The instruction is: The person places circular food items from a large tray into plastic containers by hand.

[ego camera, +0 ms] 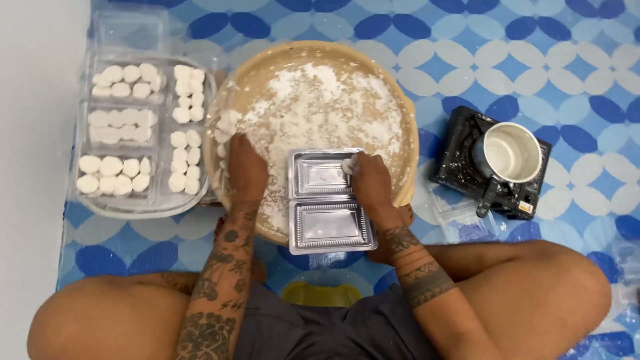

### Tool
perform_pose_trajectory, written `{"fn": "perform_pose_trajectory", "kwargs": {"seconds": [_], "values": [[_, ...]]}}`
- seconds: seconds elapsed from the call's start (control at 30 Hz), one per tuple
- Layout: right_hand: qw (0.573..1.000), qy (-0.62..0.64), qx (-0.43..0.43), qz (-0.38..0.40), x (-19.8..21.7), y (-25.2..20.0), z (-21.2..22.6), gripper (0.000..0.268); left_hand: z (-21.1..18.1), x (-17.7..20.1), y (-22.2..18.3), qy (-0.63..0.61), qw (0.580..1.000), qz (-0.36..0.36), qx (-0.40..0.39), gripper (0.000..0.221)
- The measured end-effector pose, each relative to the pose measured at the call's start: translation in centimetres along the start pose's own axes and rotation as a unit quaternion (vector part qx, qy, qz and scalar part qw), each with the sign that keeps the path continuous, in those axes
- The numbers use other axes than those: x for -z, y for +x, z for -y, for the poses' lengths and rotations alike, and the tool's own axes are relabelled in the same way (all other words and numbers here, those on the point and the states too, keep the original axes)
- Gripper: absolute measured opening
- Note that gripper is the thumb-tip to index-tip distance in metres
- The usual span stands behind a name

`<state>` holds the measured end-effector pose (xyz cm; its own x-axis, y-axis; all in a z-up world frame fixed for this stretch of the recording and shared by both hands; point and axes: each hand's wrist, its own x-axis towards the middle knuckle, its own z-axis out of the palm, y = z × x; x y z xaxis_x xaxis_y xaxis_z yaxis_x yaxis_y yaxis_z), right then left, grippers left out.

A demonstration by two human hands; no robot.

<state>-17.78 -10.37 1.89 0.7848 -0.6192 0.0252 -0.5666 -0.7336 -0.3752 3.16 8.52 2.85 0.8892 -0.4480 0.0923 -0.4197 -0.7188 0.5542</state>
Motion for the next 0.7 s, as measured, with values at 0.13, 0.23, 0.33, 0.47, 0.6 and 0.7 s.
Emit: {"fn": "perform_pose_trajectory", "kwargs": {"seconds": [0.13,0.23,0.33,0.47,0.6,0.7], "values": [[0.996,-0.056,0.048,-0.057,-3.1,0.0,-1.6,0.02,4.9,-3.7,0.3,0.027,0.999,0.016,0.019,0.041],[0.993,-0.072,0.07,-0.057,-4.4,-0.4,-2.1,0.015,3.9,-2.4,0.4,0.092,0.996,0.009,-0.006,0.04],[0.994,-0.079,0.076,-0.029,-4.2,-0.7,-1.7,0.016,1.8,0.2,0.4,0.047,0.997,0.034,0.045,0.039],[0.997,-0.056,0.034,0.047,-1.0,-1.0,-0.5,0.033,3.2,-0.5,1.0,0.017,0.999,-0.043,0.026,0.027],[0.982,0.19,0.002,-0.012,3.2,-0.3,3.1,0.028,-0.2,-0.8,0.5,-0.147,0.988,-0.041,0.0,0.016],[0.929,0.368,-0.031,-0.022,4.9,-0.2,4.5,0.029,-6.0,0.1,-2.2,-0.282,0.953,0.106,0.01,0.022]]}}
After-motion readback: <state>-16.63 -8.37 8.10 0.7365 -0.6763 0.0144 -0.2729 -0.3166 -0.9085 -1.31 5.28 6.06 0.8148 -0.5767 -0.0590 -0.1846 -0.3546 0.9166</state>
